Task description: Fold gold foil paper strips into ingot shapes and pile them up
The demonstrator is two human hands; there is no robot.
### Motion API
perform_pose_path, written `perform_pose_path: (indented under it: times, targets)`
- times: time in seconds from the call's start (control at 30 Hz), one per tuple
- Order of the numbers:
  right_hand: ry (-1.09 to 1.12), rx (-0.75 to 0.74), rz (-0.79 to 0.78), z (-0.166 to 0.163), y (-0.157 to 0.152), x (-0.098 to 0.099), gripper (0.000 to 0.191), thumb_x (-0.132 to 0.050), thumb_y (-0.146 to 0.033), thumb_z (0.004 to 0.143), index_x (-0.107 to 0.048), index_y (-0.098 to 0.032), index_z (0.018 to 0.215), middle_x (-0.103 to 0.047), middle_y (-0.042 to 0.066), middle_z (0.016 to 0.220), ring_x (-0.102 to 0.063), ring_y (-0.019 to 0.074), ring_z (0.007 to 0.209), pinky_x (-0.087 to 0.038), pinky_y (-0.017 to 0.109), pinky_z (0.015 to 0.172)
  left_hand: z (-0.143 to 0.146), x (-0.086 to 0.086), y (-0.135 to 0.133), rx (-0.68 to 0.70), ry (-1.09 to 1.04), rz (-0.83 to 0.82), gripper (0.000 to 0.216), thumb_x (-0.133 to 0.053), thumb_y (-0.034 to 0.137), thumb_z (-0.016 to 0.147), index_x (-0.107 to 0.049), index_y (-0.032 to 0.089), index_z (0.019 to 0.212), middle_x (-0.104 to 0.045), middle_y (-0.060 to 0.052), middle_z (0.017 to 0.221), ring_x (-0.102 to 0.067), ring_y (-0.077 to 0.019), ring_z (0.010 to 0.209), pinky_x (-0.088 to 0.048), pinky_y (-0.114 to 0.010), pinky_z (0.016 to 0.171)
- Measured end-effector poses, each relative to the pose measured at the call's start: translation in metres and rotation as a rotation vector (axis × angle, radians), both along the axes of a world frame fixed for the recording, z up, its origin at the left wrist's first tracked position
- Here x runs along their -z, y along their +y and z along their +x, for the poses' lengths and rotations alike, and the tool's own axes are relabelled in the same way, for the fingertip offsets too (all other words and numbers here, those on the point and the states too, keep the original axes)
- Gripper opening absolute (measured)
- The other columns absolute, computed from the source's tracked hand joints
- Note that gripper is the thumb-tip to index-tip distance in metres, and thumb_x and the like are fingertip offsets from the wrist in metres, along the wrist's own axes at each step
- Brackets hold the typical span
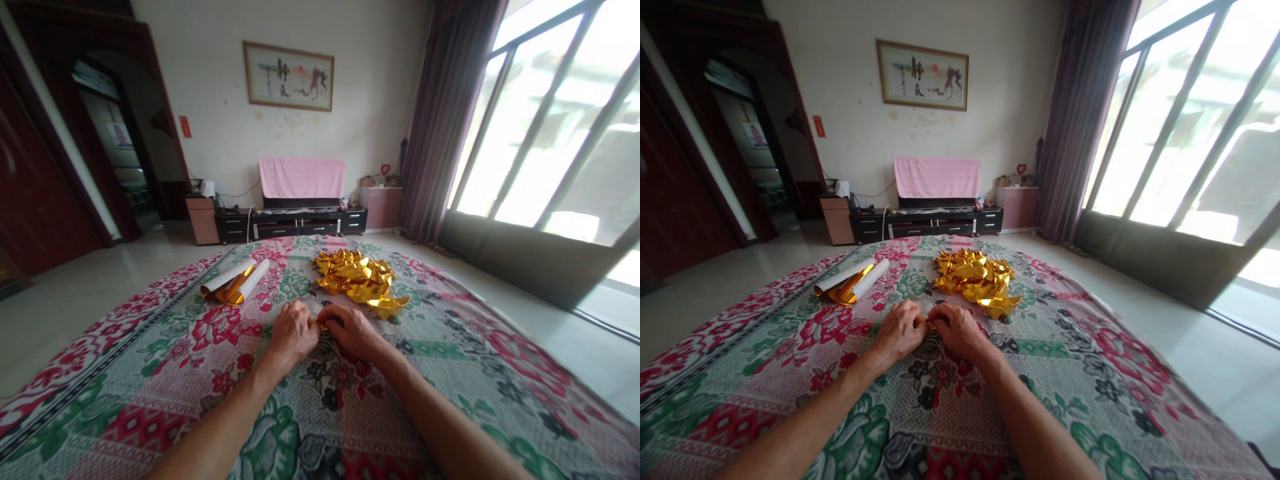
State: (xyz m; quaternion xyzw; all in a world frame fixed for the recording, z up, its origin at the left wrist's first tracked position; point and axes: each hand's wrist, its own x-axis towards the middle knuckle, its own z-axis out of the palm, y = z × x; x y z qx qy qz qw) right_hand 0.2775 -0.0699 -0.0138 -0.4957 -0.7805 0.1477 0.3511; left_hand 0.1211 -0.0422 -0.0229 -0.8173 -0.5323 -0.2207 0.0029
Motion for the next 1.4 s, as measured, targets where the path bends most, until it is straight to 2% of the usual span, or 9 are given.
perform_pose_path:
  times: [0.13,0.43,0.83,1.1,1.4]
  targets:
    - [0.012,0.000,0.013,-0.0019,0.0011,0.0012,0.017,-0.052,-0.011,0.071,-0.063,-0.017,0.082,-0.065,0.000,0.077,-0.058,0.0119,0.071,-0.041,0.021,0.066,0.0001,-0.0004,-0.0006,-0.005,0.010,0.005,0.017,-0.046,0.019,0.074,-0.062,0.015,0.071,-0.060,-0.009,0.086,-0.054,-0.0193,0.086,-0.042,-0.030,0.082]
    - [0.045,0.022,-0.018,-0.0063,0.0032,0.0014,0.022,-0.050,-0.004,0.064,-0.061,-0.017,0.078,-0.064,-0.001,0.075,-0.057,0.0117,0.069,-0.040,0.021,0.065,-0.0007,0.0006,0.0012,0.010,-0.022,0.011,0.014,-0.049,0.019,0.074,-0.061,0.015,0.068,-0.059,-0.009,0.085,-0.053,-0.0201,0.085,-0.042,-0.031,0.079]
    - [0.045,0.026,-0.021,-0.0043,0.0061,0.0054,0.019,-0.053,-0.008,0.066,-0.061,-0.016,0.080,-0.064,0.000,0.077,-0.056,0.0122,0.071,-0.040,0.022,0.066,-0.0045,0.0091,0.0028,0.051,-0.139,0.038,0.006,-0.056,0.023,0.073,-0.056,0.017,0.070,-0.057,-0.004,0.078,-0.052,-0.0176,0.080,-0.039,-0.030,0.076]
    - [0.050,0.026,-0.014,-0.0053,0.0048,0.0031,0.019,-0.053,-0.007,0.065,-0.061,-0.016,0.079,-0.064,0.000,0.076,-0.056,0.0116,0.069,-0.040,0.021,0.065,-0.0044,0.0062,0.0025,0.039,-0.189,-0.003,0.004,-0.059,0.021,0.071,-0.057,0.017,0.072,-0.058,-0.003,0.079,-0.051,-0.0172,0.081,-0.039,-0.029,0.076]
    - [0.055,0.016,0.007,-0.0050,0.0055,0.0048,0.018,-0.051,-0.006,0.065,-0.060,-0.017,0.077,-0.063,-0.001,0.073,-0.055,0.0109,0.067,-0.039,0.020,0.062,-0.0066,0.0039,0.0013,0.079,-0.230,-0.032,0.009,-0.059,0.021,0.072,-0.060,0.017,0.064,-0.056,-0.003,0.076,-0.051,-0.0153,0.079,-0.040,-0.028,0.075]
